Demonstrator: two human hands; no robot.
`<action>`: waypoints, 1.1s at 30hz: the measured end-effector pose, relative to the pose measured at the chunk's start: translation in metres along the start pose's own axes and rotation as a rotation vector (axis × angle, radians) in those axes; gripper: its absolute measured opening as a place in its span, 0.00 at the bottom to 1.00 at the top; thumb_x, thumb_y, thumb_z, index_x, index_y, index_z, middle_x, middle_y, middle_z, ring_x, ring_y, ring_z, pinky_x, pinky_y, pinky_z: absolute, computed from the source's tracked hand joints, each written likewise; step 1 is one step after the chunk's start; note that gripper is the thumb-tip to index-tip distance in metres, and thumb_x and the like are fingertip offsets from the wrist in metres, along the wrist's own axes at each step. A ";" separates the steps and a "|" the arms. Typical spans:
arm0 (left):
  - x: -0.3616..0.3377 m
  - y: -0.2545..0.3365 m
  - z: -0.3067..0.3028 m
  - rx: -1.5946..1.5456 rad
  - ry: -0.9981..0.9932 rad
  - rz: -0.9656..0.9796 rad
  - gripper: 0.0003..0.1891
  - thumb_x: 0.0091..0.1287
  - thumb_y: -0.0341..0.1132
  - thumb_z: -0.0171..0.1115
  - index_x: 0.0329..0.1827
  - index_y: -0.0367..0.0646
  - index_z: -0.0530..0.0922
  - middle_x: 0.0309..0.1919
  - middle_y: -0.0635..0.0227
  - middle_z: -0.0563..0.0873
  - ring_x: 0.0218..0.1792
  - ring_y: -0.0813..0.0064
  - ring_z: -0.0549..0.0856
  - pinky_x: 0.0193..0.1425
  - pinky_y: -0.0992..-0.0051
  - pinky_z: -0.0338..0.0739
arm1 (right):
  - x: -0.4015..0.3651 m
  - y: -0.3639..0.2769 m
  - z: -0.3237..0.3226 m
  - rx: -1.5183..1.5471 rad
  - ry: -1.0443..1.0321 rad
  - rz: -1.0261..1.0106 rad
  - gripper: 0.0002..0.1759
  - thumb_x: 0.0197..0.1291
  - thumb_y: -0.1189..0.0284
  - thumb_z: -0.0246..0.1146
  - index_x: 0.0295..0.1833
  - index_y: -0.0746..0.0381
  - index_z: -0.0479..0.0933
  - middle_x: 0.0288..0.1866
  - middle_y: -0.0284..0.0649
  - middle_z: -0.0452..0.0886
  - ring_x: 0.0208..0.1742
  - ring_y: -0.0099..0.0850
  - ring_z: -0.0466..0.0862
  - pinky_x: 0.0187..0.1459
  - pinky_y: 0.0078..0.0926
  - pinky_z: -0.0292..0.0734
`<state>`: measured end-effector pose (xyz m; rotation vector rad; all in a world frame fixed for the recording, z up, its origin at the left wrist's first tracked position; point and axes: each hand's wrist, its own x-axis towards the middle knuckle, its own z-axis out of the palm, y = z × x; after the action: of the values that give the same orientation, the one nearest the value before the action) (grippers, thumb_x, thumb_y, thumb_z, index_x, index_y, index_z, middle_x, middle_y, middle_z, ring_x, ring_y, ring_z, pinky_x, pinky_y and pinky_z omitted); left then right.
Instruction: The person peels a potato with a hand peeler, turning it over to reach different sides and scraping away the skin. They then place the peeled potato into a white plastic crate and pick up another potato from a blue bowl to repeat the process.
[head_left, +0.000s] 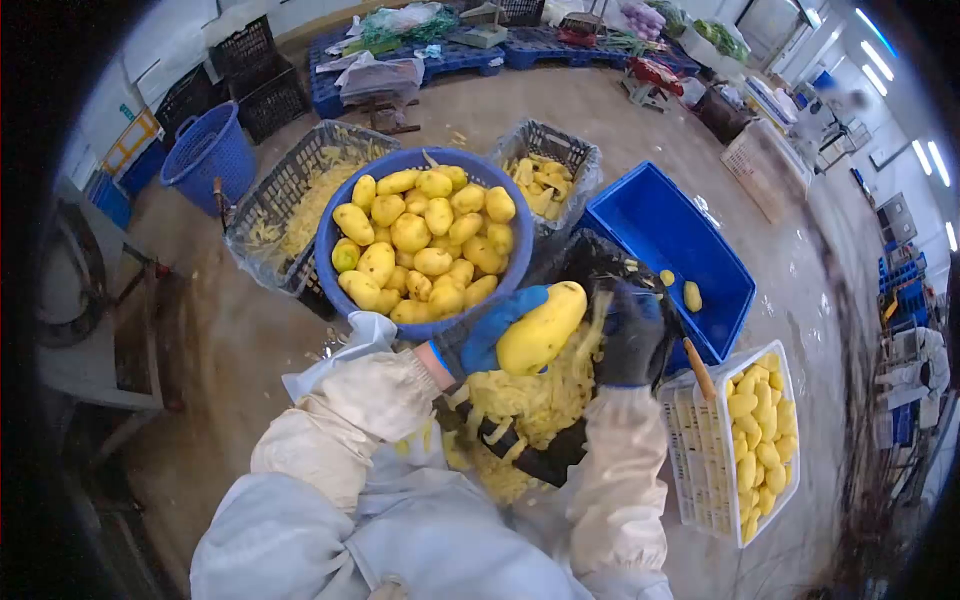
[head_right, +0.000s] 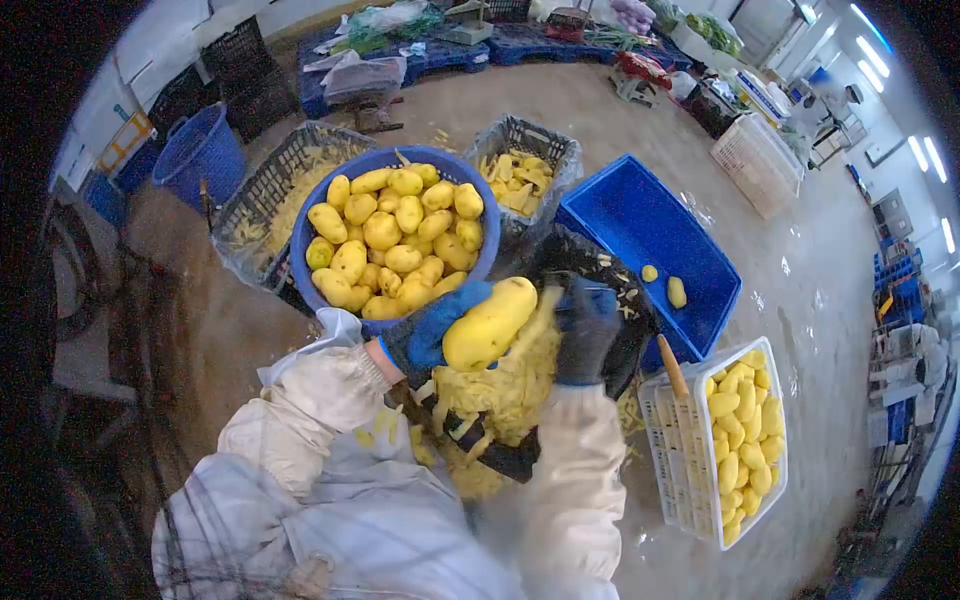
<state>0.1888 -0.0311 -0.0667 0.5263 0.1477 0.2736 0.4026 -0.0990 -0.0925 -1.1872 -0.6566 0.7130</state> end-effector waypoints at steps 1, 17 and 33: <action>0.005 0.000 -0.006 -0.012 -0.076 -0.053 0.28 0.73 0.51 0.50 0.68 0.40 0.66 0.57 0.57 0.79 0.57 0.66 0.80 0.58 0.66 0.78 | 0.002 -0.005 0.004 0.083 0.025 -0.030 0.06 0.62 0.72 0.62 0.35 0.63 0.78 0.25 0.32 0.78 0.22 0.18 0.74 0.23 0.16 0.67; 0.015 -0.002 -0.004 -0.287 0.122 0.029 0.23 0.68 0.48 0.60 0.58 0.41 0.73 0.46 0.58 0.83 0.42 0.63 0.85 0.48 0.63 0.82 | -0.046 -0.038 0.036 -0.217 -0.152 0.051 0.05 0.63 0.72 0.62 0.38 0.62 0.79 0.27 0.33 0.80 0.25 0.20 0.77 0.28 0.17 0.70; 0.014 -0.010 -0.002 -0.182 -0.160 0.027 0.25 0.72 0.45 0.53 0.67 0.39 0.66 0.55 0.59 0.81 0.53 0.67 0.82 0.57 0.66 0.79 | -0.035 -0.038 0.016 -0.231 -0.079 -0.044 0.08 0.63 0.69 0.63 0.37 0.62 0.78 0.23 0.32 0.78 0.20 0.18 0.73 0.23 0.15 0.67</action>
<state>0.2041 -0.0345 -0.0745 0.3674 -0.0398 0.2669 0.3744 -0.1254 -0.0549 -1.3564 -0.8461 0.6627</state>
